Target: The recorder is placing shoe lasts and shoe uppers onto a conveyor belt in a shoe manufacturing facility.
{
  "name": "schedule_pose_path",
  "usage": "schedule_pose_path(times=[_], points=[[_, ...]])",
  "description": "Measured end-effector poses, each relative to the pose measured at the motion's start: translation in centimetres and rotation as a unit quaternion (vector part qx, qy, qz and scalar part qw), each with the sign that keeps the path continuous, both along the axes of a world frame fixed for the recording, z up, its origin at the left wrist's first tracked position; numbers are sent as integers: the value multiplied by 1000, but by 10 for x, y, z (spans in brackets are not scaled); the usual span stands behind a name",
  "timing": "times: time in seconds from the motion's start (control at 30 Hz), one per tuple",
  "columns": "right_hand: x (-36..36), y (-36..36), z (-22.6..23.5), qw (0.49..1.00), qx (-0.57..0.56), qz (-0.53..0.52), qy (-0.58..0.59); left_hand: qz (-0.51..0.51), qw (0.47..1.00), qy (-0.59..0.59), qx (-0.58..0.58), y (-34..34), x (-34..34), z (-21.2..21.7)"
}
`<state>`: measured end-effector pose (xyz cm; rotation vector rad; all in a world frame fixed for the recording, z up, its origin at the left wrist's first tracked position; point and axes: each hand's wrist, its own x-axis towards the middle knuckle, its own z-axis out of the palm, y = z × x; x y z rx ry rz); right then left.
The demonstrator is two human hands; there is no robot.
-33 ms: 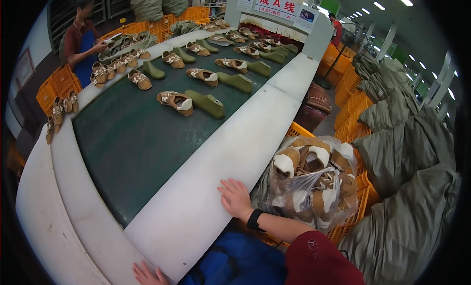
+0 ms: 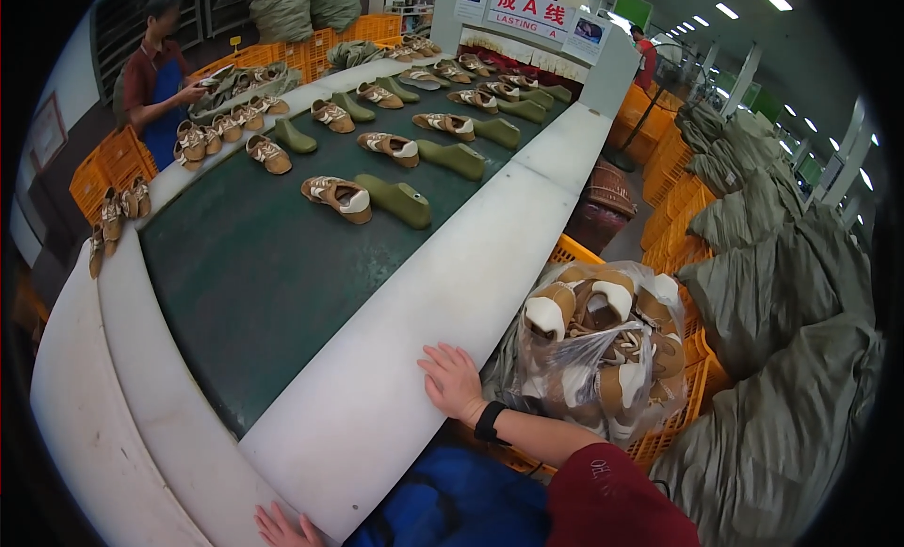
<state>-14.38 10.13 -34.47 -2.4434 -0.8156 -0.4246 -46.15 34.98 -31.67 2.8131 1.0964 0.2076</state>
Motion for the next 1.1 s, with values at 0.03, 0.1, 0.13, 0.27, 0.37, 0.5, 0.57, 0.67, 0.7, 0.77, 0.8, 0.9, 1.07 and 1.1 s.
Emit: schedule_pose_path(times=[0.03, 0.1, 0.13, 0.27, 0.37, 0.5, 0.57, 0.67, 0.7, 0.77, 0.8, 0.9, 1.07, 1.1], points=[[-1, 0, 2, 1000, 1, -1, 2, 0, 1000, -3, 1, 0, -1, 1], [1, -1, 5, 1000, 3, 2, -6, 0, 1000, 0, 5, -2, 0, 0], [0, -2, 5, 1000, 2, -4, 1, 3, 1000, -6, 7, -2, 0, 1], [-3, -1, 2, 1000, -9, -2, 11, 9, 1000, 7, 6, 2, -4, -6], [-5, 0, 2, 1000, -5, -1, 11, 10, 1000, 1, 10, 2, -7, -5], [-4, -1, 4, 1000, -12, -3, 10, 4, 1000, -9, 14, 3, -8, -9], [-4, -1, 3, 1000, -11, -2, 6, 4, 1000, -7, 17, 2, -7, -7], [-2, 5, 0, 1000, -11, 8, -5, -1, 999, -19, 28, 4, -10, -2], [-3, 10, -2, 1000, -12, 16, -13, -7, 999, -31, 36, 5, -15, -2], [-2, 9, -1, 999, -31, 28, -34, 25, 999, -38, 14, 6, -20, -24], [0, 8, -1, 999, -24, 29, -26, 42, 998, -52, -12, 9, -21, -25], [2, -7, -1, 999, -28, 6, -21, 49, 996, -69, -17, 5, -4, -18], [-5, 2, 2, 1000, -7, 9, 18, 30, 996, -82, -23, 2, -8, -4], [-6, 4, 1, 1000, -4, 14, 20, 34, 996, -80, -20, 2, -10, -4]])
